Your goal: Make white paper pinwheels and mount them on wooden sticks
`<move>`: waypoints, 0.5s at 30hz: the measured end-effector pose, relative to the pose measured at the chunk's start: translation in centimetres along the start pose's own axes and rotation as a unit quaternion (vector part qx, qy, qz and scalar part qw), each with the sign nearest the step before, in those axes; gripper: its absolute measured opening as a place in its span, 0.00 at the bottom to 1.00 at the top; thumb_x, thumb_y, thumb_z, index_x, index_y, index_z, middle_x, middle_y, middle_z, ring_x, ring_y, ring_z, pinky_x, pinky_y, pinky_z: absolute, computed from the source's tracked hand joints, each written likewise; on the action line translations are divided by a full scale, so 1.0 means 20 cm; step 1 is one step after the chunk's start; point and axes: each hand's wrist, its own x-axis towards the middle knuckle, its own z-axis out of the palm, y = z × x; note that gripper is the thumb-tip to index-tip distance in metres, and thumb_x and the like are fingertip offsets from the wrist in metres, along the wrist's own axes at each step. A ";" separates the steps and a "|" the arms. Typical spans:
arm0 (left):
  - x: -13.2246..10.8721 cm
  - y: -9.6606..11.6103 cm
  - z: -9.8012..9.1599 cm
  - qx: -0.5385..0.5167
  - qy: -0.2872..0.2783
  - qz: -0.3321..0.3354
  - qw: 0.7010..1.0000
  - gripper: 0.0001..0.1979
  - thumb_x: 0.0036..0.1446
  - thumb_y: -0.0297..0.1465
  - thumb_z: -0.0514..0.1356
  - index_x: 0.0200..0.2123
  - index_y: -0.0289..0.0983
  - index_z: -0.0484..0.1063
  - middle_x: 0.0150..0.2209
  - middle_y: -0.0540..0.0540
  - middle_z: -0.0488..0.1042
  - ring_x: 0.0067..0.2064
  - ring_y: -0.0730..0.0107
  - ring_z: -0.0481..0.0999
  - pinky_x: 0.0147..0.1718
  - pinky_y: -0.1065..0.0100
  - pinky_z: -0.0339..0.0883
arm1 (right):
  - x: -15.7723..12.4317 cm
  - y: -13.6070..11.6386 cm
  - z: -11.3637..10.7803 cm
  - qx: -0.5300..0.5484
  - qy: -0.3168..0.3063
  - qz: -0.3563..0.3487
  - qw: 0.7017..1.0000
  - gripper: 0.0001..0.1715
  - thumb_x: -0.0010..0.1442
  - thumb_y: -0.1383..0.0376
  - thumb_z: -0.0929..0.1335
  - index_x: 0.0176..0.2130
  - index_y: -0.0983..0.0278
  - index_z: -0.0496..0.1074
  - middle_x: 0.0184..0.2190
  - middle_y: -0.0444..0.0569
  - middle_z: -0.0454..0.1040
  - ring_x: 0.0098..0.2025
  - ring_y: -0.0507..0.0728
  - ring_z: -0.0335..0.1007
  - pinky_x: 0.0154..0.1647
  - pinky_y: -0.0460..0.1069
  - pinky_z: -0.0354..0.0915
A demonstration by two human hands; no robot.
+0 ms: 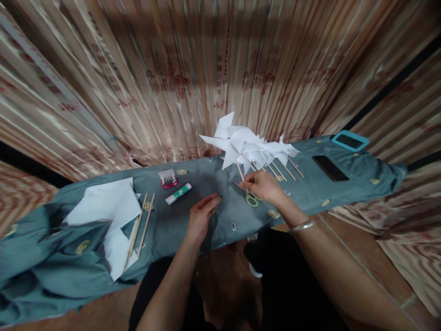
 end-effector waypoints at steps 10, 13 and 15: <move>-0.01 0.01 -0.02 0.012 0.017 -0.005 1.000 0.24 0.24 0.37 0.78 0.30 0.36 0.83 0.28 0.46 0.80 0.27 0.77 0.70 0.29 0.73 0.62 | 0.17 0.20 0.07 -0.157 -0.042 0.076 0.984 0.12 0.60 0.60 0.69 0.37 0.63 0.81 0.34 0.51 0.82 0.38 0.57 0.76 0.35 0.46 0.62; -0.01 0.01 -0.03 0.019 0.018 -0.003 1.000 0.23 0.25 0.37 0.77 0.30 0.36 0.83 0.28 0.46 0.80 0.27 0.77 0.70 0.30 0.73 0.62 | 0.19 0.24 0.12 -0.174 -0.057 0.088 0.979 0.14 0.62 0.58 0.68 0.40 0.61 0.81 0.38 0.51 0.82 0.41 0.57 0.77 0.38 0.46 0.64; -0.01 0.01 -0.03 0.022 0.020 -0.002 1.000 0.23 0.26 0.37 0.77 0.30 0.36 0.83 0.29 0.46 0.80 0.27 0.77 0.70 0.31 0.73 0.62 | 0.21 0.26 0.15 -0.182 -0.064 0.090 0.977 0.15 0.62 0.58 0.67 0.41 0.61 0.81 0.40 0.52 0.82 0.43 0.58 0.77 0.40 0.46 0.65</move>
